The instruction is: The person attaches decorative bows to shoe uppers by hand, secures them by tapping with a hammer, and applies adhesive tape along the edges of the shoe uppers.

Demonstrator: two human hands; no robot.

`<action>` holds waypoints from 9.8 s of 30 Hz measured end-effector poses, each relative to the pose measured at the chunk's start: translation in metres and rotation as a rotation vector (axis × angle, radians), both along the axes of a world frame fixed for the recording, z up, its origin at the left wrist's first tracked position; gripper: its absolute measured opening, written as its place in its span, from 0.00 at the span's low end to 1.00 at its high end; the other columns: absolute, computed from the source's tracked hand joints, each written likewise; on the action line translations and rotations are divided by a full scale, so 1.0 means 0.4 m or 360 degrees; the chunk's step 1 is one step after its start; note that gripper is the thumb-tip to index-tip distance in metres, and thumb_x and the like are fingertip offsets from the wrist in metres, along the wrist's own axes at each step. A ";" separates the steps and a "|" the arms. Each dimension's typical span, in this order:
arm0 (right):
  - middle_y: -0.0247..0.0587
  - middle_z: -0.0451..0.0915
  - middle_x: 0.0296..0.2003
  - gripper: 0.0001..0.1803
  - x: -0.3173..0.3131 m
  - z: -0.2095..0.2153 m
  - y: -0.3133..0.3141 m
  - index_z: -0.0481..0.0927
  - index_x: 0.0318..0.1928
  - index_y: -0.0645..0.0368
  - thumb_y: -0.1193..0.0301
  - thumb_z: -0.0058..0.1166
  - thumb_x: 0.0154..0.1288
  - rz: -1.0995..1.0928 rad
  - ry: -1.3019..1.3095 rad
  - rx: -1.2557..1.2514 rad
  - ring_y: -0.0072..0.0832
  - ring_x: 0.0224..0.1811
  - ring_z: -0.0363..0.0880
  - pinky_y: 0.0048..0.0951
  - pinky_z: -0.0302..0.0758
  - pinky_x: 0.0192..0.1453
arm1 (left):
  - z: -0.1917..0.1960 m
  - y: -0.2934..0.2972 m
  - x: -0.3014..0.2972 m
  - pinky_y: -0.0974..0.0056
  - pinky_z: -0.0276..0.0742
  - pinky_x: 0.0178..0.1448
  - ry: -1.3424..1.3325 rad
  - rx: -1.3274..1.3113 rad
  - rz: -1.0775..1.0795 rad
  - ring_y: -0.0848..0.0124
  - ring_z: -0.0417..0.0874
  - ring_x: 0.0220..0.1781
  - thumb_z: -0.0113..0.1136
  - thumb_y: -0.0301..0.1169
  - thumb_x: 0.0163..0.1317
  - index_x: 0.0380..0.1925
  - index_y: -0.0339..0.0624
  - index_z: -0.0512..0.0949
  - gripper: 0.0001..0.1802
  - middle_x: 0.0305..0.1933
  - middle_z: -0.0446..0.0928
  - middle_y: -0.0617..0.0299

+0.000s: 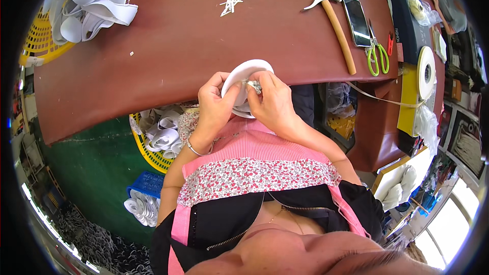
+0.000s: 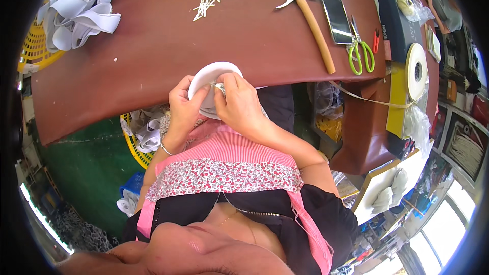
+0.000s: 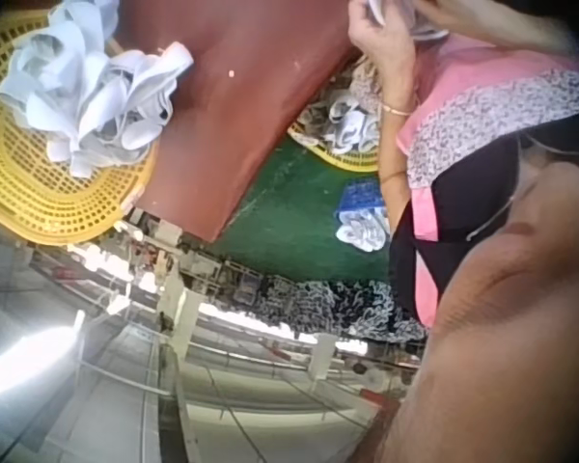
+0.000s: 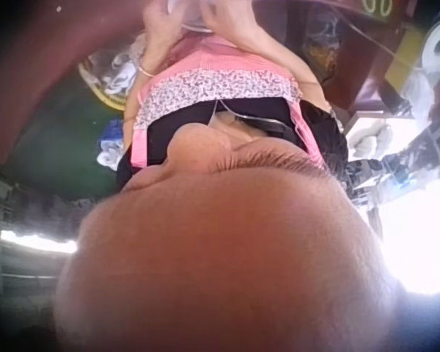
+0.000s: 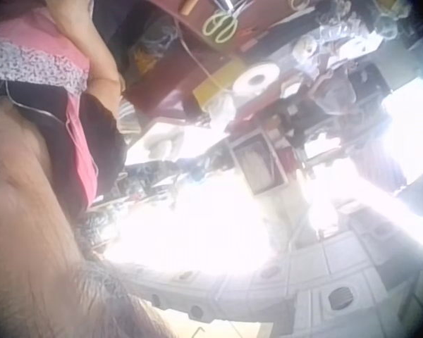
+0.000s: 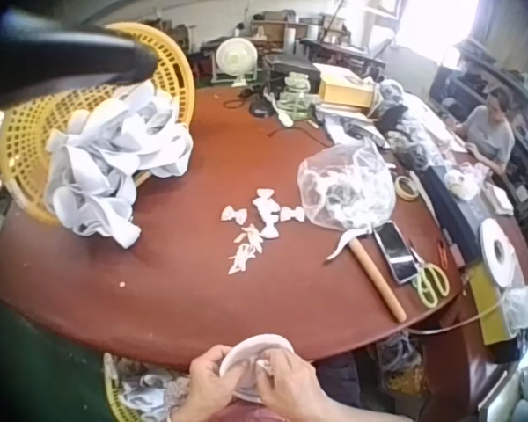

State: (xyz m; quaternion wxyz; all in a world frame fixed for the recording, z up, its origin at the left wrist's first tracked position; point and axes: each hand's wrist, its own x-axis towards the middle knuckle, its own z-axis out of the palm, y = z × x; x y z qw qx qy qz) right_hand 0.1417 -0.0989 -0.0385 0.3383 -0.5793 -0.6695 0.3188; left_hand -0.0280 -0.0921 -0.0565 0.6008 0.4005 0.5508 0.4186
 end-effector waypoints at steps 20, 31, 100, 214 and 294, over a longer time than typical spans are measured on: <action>0.60 0.85 0.37 0.07 0.014 -0.008 0.019 0.79 0.44 0.67 0.78 0.60 0.68 0.0001 0.0206 -0.0054 0.61 0.39 0.87 0.54 0.83 0.44 | -0.001 -0.025 0.017 0.69 0.84 0.45 0.0294 0.0201 0.0015 0.81 0.86 0.41 0.67 0.22 0.70 0.46 0.34 0.85 0.07 0.39 0.89 0.62; 0.61 0.84 0.36 0.06 -0.008 -0.019 0.021 0.78 0.42 0.66 0.77 0.61 0.68 -0.0109 0.0101 0.0048 0.61 0.35 0.86 0.56 0.82 0.40 | 0.032 -0.064 0.052 0.61 0.87 0.52 0.0760 0.0589 -0.0055 0.62 0.94 0.45 0.67 0.22 0.70 0.57 0.30 0.83 0.16 0.47 0.91 0.47; 0.51 0.86 0.41 0.11 0.084 -0.017 -0.030 0.84 0.48 0.65 0.84 0.68 0.66 0.0167 0.0343 0.0141 0.45 0.39 0.89 0.38 0.84 0.41 | 0.005 -0.086 -0.011 0.59 0.81 0.71 -0.0133 0.0507 -0.0277 0.58 0.88 0.64 0.68 0.25 0.73 0.64 0.26 0.75 0.23 0.63 0.85 0.40; 0.49 0.88 0.48 0.15 0.073 0.069 -0.017 0.87 0.52 0.64 0.83 0.70 0.64 0.0031 0.0690 -0.0223 0.39 0.46 0.93 0.35 0.89 0.49 | 0.069 0.003 -0.003 0.62 0.84 0.39 0.0543 0.1093 -0.0430 0.66 0.85 0.37 0.65 0.25 0.76 0.46 0.37 0.78 0.05 0.45 0.78 0.54; 0.48 0.87 0.38 0.10 -0.001 -0.014 -0.037 0.84 0.48 0.65 0.75 0.68 0.70 -0.0109 0.0365 -0.0090 0.32 0.29 0.88 0.32 0.84 0.33 | 0.047 -0.013 -0.002 0.64 0.85 0.50 0.0315 -0.0008 -0.0087 0.75 0.89 0.45 0.71 0.24 0.66 0.50 0.33 0.85 0.13 0.43 0.91 0.57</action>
